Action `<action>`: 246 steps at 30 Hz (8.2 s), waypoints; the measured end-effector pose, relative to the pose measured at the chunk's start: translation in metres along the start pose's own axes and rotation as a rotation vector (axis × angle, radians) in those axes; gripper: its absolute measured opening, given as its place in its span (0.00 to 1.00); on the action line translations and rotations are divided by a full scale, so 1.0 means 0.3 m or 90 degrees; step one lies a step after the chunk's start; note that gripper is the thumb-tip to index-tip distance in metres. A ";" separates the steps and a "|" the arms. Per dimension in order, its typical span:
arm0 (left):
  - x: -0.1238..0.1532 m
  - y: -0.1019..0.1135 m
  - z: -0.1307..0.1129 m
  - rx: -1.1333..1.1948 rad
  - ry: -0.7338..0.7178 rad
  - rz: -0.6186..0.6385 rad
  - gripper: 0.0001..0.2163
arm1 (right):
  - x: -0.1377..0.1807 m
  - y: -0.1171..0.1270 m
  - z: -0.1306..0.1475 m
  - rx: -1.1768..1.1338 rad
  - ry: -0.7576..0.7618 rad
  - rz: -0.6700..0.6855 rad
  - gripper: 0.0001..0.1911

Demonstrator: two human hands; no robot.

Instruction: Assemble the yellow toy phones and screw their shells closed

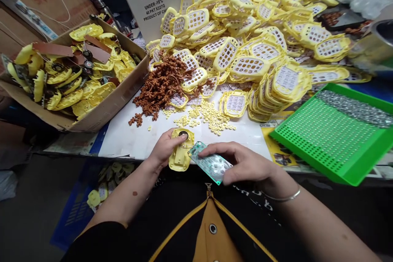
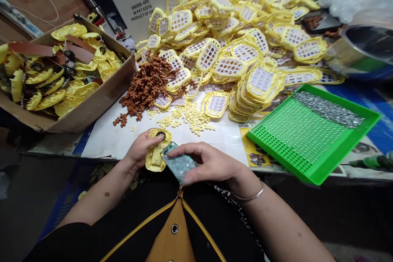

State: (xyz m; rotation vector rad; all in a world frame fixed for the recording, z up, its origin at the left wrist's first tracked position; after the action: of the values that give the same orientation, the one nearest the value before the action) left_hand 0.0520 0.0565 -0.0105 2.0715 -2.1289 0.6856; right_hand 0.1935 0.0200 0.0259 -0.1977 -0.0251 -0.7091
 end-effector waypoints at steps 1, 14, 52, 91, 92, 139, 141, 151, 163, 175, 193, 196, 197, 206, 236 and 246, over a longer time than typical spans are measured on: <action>0.003 -0.009 0.014 -0.005 0.020 0.023 0.13 | 0.003 -0.004 0.027 0.002 0.017 0.023 0.30; 0.043 -0.068 0.057 -0.092 0.021 0.216 0.24 | -0.105 0.131 0.054 0.046 0.024 -0.363 0.27; 0.052 -0.031 0.101 -0.008 0.165 0.169 0.16 | 0.028 0.111 0.192 0.503 0.253 -0.572 0.06; 0.030 -0.005 0.082 -0.005 0.082 0.148 0.18 | -0.063 0.130 0.138 0.448 0.115 -0.450 0.05; 0.029 -0.003 0.081 -0.005 0.082 0.146 0.17 | -0.056 0.111 0.152 0.464 0.159 -0.443 0.06; 0.026 0.041 0.024 -0.008 -0.051 0.066 0.17 | -0.007 -0.252 0.129 1.030 0.588 -0.381 0.07; 0.027 0.040 0.025 -0.002 -0.053 0.071 0.17 | -0.014 -0.247 0.129 1.014 0.568 -0.375 0.07; 0.013 0.061 0.041 -0.026 -0.049 0.093 0.20 | -0.033 -0.235 0.099 0.954 0.522 -0.342 0.06; 0.004 0.076 0.086 0.077 0.056 0.254 0.21 | -0.049 -0.231 0.083 0.888 0.476 -0.281 0.12; 0.028 0.057 0.070 0.201 0.083 0.358 0.29 | -0.062 -0.257 0.076 0.952 0.496 -0.270 0.12; -0.011 0.038 0.067 0.031 0.030 0.114 0.17 | -0.144 -0.132 0.015 0.885 0.283 -0.266 0.45; -0.005 0.017 0.036 0.016 -0.016 0.117 0.21 | -0.130 -0.110 0.024 0.840 0.303 -0.296 0.43; 0.000 0.006 0.031 0.020 -0.018 0.126 0.22 | -0.121 -0.102 0.031 0.824 0.310 -0.311 0.42; -0.006 -0.053 0.091 0.061 0.034 0.052 0.22 | -0.088 -0.041 0.022 0.773 0.257 -0.352 0.43; -0.043 -0.068 0.115 0.049 0.112 0.103 0.19 | -0.109 0.098 -0.064 0.474 0.137 -0.311 0.27; -0.041 -0.057 0.110 0.042 0.087 0.059 0.25 | -0.129 0.106 -0.059 0.472 0.109 -0.251 0.27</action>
State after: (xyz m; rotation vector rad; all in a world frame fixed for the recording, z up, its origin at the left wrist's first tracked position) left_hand 0.0774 0.0559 -0.0402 1.9057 -2.1640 0.8927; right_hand 0.1840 0.0652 -0.0004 0.5936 -0.1642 -1.0591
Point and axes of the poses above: each hand's wrist, its own x-axis away from the middle knuckle, its own y-axis out of the back of the hand, z = x × y, the point moved 9 cm from there along -x, towards the middle knuckle, and after that the axes turned 7 degrees about -y, right-handed, at the moved point
